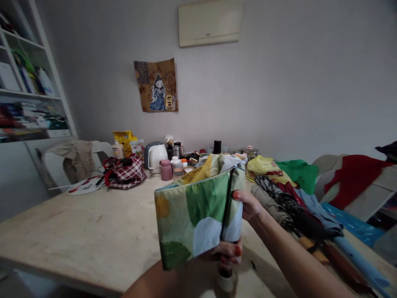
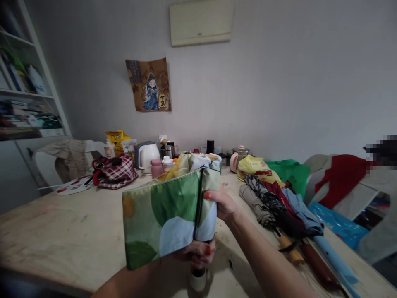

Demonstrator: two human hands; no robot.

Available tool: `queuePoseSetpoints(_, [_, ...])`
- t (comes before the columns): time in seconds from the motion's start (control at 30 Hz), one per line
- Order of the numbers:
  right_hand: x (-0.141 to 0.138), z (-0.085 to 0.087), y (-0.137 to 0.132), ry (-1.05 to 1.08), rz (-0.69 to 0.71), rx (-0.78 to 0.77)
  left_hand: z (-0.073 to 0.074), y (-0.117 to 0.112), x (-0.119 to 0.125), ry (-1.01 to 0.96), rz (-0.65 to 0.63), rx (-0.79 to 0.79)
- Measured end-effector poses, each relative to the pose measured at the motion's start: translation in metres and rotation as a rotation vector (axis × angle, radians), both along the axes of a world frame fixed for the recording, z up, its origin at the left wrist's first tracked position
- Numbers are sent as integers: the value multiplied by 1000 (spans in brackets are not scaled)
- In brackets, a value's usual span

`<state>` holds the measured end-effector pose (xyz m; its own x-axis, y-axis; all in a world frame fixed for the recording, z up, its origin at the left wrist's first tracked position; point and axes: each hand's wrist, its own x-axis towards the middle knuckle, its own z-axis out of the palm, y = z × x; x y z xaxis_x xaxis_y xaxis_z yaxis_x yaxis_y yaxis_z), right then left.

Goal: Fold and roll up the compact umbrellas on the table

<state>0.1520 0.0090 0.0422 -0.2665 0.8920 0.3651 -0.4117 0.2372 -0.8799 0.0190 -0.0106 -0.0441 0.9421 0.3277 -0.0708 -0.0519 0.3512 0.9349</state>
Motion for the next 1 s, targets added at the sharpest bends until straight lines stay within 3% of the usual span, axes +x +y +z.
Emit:
queuePoseSetpoints(0.07, [-3, 2, -1, 19, 60, -80, 1, -1, -2, 0, -21, -23])
queuePoseSetpoints(0.13, [-5, 5, -1, 61, 18, -86, 2, -3, -3, -7, 43, -63])
queuePoseSetpoints(0.23, [-5, 10, 1, 84, -90, -28, 1, -7, 1, -20, 323, -137])
queuePoseSetpoints(0.33, [0, 13, 5, 116, -209, 39, 0, -5, 8, 47, 537, -68])
queuePoseSetpoints(0.5, [9, 10, 17, 212, -412, 43, 4, 0, 19, 94, 985, 275])
queuePoseSetpoints(0.63, [9, 9, 24, 298, -515, 3, 11, -4, 19, -1, 1186, 503])
queuePoseSetpoints(0.73, [8, 11, 25, 338, -597, 13, 16, -6, 14, 119, 1337, 726])
queuePoseSetpoints(0.87, [10, 11, 27, 330, -713, 102, 18, -11, 8, 165, 1643, 1121])
queuePoseSetpoints(0.93, [11, 9, 28, 303, -762, 137, 18, -17, 8, 80, 1710, 1343])
queuePoseSetpoints(1.0, [9, 7, 26, 251, -810, 172, 16, -22, 12, 18, 1680, 1505])
